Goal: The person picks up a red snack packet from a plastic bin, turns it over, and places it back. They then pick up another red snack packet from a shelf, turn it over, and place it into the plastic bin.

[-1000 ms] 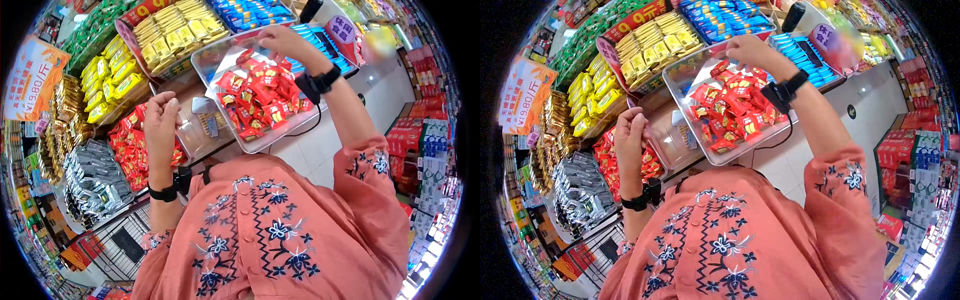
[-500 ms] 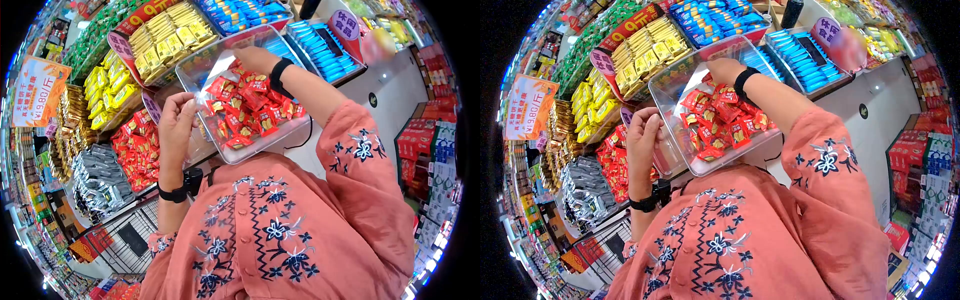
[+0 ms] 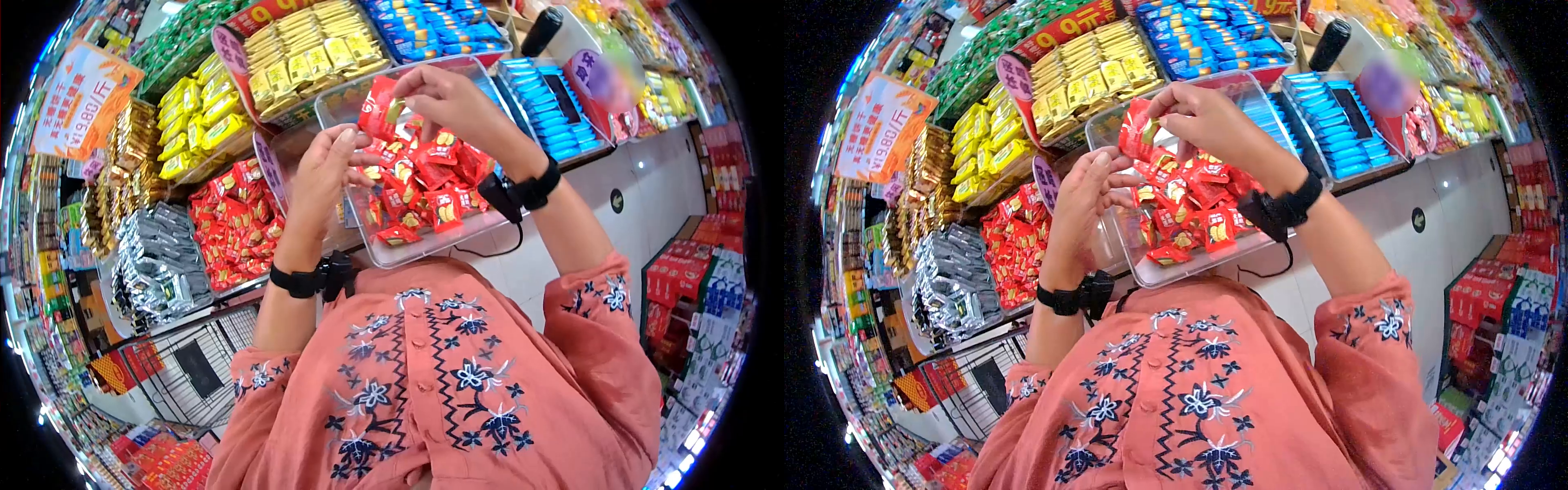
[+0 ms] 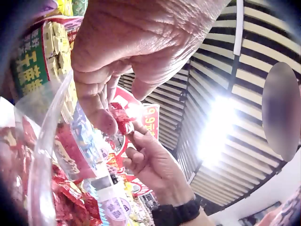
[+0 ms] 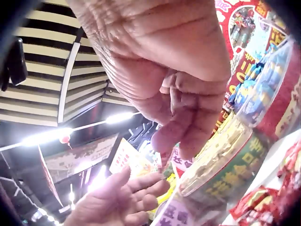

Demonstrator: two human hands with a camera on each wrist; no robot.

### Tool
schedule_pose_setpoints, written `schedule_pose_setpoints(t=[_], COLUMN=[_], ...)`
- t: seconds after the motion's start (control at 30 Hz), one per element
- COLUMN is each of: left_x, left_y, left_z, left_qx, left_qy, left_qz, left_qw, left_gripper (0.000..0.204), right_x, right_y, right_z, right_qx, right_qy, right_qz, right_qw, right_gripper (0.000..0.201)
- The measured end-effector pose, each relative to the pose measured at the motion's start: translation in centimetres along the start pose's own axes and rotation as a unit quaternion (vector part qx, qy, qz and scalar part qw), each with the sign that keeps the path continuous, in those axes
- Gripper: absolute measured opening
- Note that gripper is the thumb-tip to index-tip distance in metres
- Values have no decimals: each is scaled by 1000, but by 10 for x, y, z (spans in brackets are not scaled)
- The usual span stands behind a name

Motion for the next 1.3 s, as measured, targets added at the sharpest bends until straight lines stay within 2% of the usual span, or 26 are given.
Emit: schedule_pose_setpoints(t=[0.13,0.17,0.27,0.3,0.4,0.43,0.53,0.57,0.67,0.83,0.93,1.07,1.1,1.2,1.23,1.3], left_x=[-6,-6,-20,-23,-32,-31,-16,-16,-3,3,7,17,32,29,34,41], left_y=[-6,-14,-18,-20,-36,-47,-82,-91,-120,-157,-180,-211,-230,-256,-266,-291], left_z=[7,9,27,35,50,54,58,62,69,84,89,91,89,94,95,92], left_qx=[16,-19,-10,-22,-45,-72,-60,-75,-48,-64,-69,-63,-71,-124,-129,-164], left_qy=[36,39,129,147,259,242,76,72,30,24,22,0,-48,31,-7,-38], left_qz=[20,-13,-82,-100,-299,-264,-90,-73,-7,39,68,-20,-95,-138,-97,-143], left_qw=[999,999,988,984,917,931,991,992,998,997,995,998,992,982,987,975], left_gripper=[42,53,64,59,49,34,33,33,29,39,32,25,19,14,13,14], right_x=[14,15,21,23,21,25,13,9,1,-15,-20,-37,-45,-71,-76,-92], right_y=[13,18,36,44,72,85,118,129,162,202,222,241,246,268,278,298], right_z=[8,9,8,8,5,7,6,5,3,-3,-9,-20,-23,-33,-37,-49], right_qx=[-23,-28,-24,-25,-11,-9,-1,-3,14,-19,-23,-16,-9,15,19,23], right_qy=[-9,0,11,24,36,61,82,94,147,163,163,176,179,197,199,199], right_qz=[6,-10,-2,-3,-6,-16,-53,-51,-52,-93,-113,-78,-64,-39,-44,-39], right_qw=[1000,1000,1000,999,999,998,995,994,988,982,980,981,982,980,979,979], right_gripper=[22,24,26,27,27,28,29,26,24,19,19,20,20,20,20,20])
Point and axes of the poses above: each hand's wrist, its own z-axis away from the middle knuckle, its own y-axis out of the palm, x = y × z, the point moved 9 cm from there along -z, towards the middle knuckle, and after that the axes turned 11 degrees about -y, right-handed, at the moved point
